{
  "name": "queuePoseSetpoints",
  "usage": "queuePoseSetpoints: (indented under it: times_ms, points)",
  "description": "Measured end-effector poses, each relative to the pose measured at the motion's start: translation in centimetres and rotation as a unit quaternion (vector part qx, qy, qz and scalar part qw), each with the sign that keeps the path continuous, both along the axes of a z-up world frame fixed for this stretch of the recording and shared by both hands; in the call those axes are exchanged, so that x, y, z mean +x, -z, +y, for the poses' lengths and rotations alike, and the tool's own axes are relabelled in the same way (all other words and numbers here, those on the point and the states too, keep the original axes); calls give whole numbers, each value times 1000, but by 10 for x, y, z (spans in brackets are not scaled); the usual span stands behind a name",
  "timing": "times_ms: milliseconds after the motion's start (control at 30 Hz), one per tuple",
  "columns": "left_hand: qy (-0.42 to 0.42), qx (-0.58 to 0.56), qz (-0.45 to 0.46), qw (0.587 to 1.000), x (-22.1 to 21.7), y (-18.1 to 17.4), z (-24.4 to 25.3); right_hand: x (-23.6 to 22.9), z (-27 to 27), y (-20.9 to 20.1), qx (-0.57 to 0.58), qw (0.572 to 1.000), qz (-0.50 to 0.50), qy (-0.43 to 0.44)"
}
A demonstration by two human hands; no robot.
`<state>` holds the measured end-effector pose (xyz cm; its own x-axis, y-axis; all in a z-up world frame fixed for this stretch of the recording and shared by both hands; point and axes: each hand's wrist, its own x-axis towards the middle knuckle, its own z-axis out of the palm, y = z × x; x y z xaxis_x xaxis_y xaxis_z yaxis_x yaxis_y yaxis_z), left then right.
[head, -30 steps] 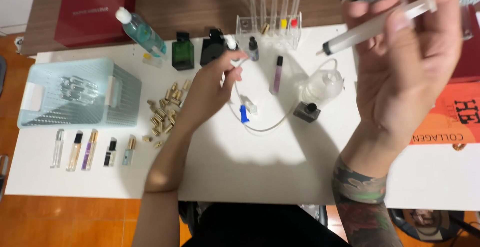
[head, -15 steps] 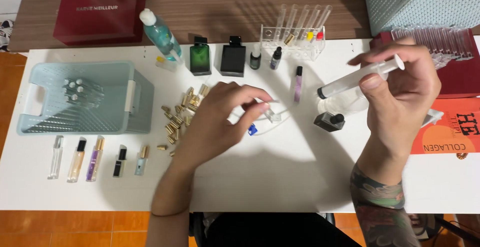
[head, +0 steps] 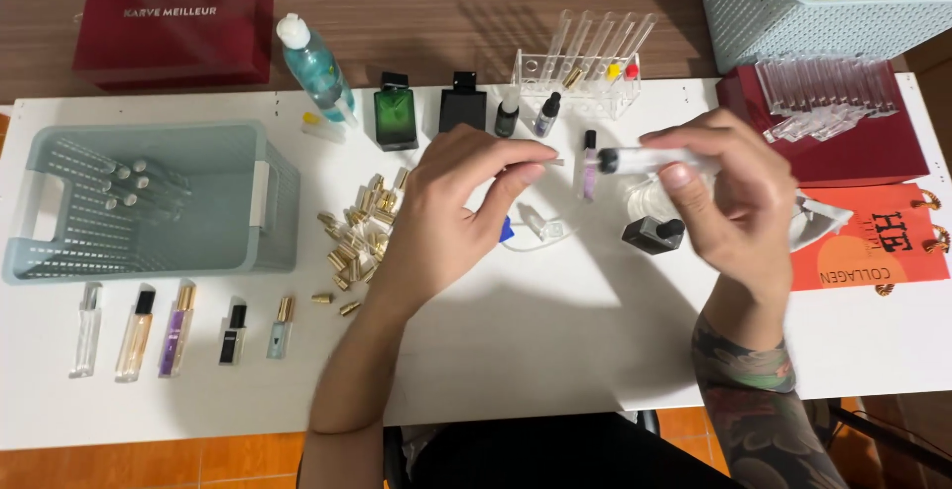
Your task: Transferring liquid fragrance from a larger container into small vials and test tubes using a syringe and tubing.
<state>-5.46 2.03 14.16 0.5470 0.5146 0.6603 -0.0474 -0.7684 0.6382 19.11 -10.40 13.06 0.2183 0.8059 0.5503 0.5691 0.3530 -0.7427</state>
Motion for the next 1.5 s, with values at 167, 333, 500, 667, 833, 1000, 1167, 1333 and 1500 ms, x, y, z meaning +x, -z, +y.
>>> queuePoseSetpoints:
  times_ms: [167, 333, 500, 667, 833, 1000, 1167, 1333, 1500]
  points:
    - [-16, -14, -11, 1000, 1, -4, -2, -13, 1, -13, -2, 994, -106, 14]
    - [-19, -27, -9, 999, 6, -2, -3, -14, 4, -20, 3, 992, -125, 5]
    - [-26, -33, -4, 999, 9, 2, -8, -18, 1, -23, -4, 990, -142, -2]
    - [-61, -35, 6, 998, 8, -1, -9, -16, -3, -24, 10, 990, -138, -2]
    - [-51, -23, 3, 998, 12, 4, -12, -19, -2, -23, -3, 990, -141, -5]
    - [-62, -12, -7, 998, 14, 4, -7, -15, -1, -29, 11, 988, -153, 8]
    - [-76, -28, 18, 997, 13, 4, -10, -13, -5, -27, -5, 991, -134, 17]
    - [-72, -23, 14, 997, 11, 4, -13, -10, -7, -27, -3, 990, -138, 20]
    - [-74, -20, 17, 997, 10, 4, -13, -11, -4, -29, -17, 988, -153, 18]
